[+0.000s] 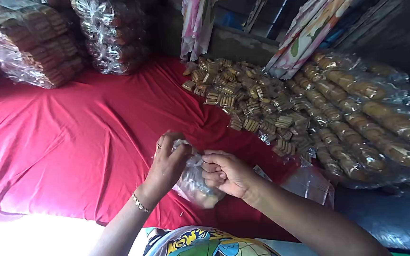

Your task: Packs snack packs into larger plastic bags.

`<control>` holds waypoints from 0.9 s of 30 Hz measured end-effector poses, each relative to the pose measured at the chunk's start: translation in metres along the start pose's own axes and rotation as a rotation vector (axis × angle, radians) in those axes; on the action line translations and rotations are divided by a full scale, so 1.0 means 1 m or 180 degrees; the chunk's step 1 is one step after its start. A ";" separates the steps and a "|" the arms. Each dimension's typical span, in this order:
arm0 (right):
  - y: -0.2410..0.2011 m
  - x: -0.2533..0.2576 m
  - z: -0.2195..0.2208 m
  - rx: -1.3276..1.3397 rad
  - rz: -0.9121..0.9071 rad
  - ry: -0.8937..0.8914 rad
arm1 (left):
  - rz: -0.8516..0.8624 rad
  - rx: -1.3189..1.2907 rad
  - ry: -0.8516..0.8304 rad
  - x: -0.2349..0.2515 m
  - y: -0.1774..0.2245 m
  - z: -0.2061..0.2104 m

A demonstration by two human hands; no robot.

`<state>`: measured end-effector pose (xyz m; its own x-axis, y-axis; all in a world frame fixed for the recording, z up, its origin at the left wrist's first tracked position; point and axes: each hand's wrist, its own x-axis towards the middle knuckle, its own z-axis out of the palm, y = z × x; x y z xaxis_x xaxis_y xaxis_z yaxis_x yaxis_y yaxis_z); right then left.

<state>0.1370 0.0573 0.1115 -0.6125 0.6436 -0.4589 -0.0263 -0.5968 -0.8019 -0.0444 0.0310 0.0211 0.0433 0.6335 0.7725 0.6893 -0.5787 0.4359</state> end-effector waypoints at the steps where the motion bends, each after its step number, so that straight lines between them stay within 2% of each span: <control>1: -0.003 0.000 -0.002 0.0215 0.0106 -0.0078 | 0.0166 0.0196 -0.0090 0.004 0.000 -0.003; 3: -0.007 0.004 -0.011 -0.0329 -0.0237 -0.0152 | 0.0359 0.0615 -0.0587 0.014 0.003 -0.011; 4: -0.007 0.006 -0.017 -0.1140 -0.0704 -0.0099 | 0.0455 0.0703 -0.0819 0.021 0.003 -0.012; 5: -0.004 0.007 -0.025 -0.2322 -0.1355 0.0084 | 0.0617 0.0706 -0.0903 0.028 0.001 -0.010; 7: 0.010 0.015 -0.053 -0.4628 -0.3019 0.0887 | 0.1081 0.0754 -0.1088 0.044 -0.009 -0.004; 8: 0.018 0.022 -0.075 -0.5040 -0.3447 0.1157 | 0.1320 0.0796 -0.1222 0.052 -0.015 -0.002; 9: 0.029 0.024 -0.097 -0.5055 -0.3393 0.1291 | 0.1427 0.0773 -0.1367 0.057 -0.020 0.003; 11: 0.048 0.013 -0.126 -0.4353 -0.2515 0.1433 | 0.1162 0.0552 -0.1422 0.061 -0.023 0.017; 13: 0.060 -0.017 -0.143 -0.2665 -0.1237 0.1328 | 0.0176 0.0139 -0.1383 0.065 -0.020 0.022; 14: 0.072 -0.031 -0.149 -0.1764 -0.0792 0.1256 | -0.0289 0.0070 -0.1389 0.065 -0.018 0.023; 16: 0.107 -0.049 -0.146 -0.0733 -0.0610 0.1246 | -0.0801 0.0168 -0.1467 0.058 -0.011 0.041; 17: 0.127 -0.056 -0.138 -0.0443 -0.0564 0.1185 | -0.0966 0.0191 -0.1776 0.048 -0.002 0.057; 18: 0.144 -0.061 -0.131 -0.0371 -0.0445 0.0961 | -0.1039 0.0222 -0.2267 0.037 0.010 0.075; 20: 0.168 -0.063 -0.136 -0.0854 -0.0226 0.0041 | -0.0832 0.0431 -0.3468 0.009 0.036 0.109; 21: 0.173 -0.064 -0.143 -0.1099 -0.0241 -0.0360 | -0.0549 0.0517 -0.3663 -0.013 0.046 0.122; 22: 0.173 -0.065 -0.151 -0.1285 -0.0396 -0.0477 | -0.0154 0.0652 -0.3572 -0.036 0.050 0.131; 24: 0.157 -0.067 -0.167 -0.1372 -0.0700 0.0010 | 0.0530 0.0800 -0.3083 -0.066 0.046 0.138; 25: 0.146 -0.063 -0.175 -0.1342 -0.0736 0.0437 | 0.0493 0.0654 -0.3117 -0.066 0.044 0.137; 27: 0.132 -0.038 -0.189 -0.1298 -0.0772 0.1159 | -0.0288 -0.0516 -0.3283 -0.051 0.037 0.123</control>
<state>0.3066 0.0448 -0.0489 -0.3147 0.9044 -0.2881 0.2180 -0.2265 -0.9493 0.0679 0.0404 -0.0588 0.6445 0.7646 -0.0012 0.6189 -0.5208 0.5880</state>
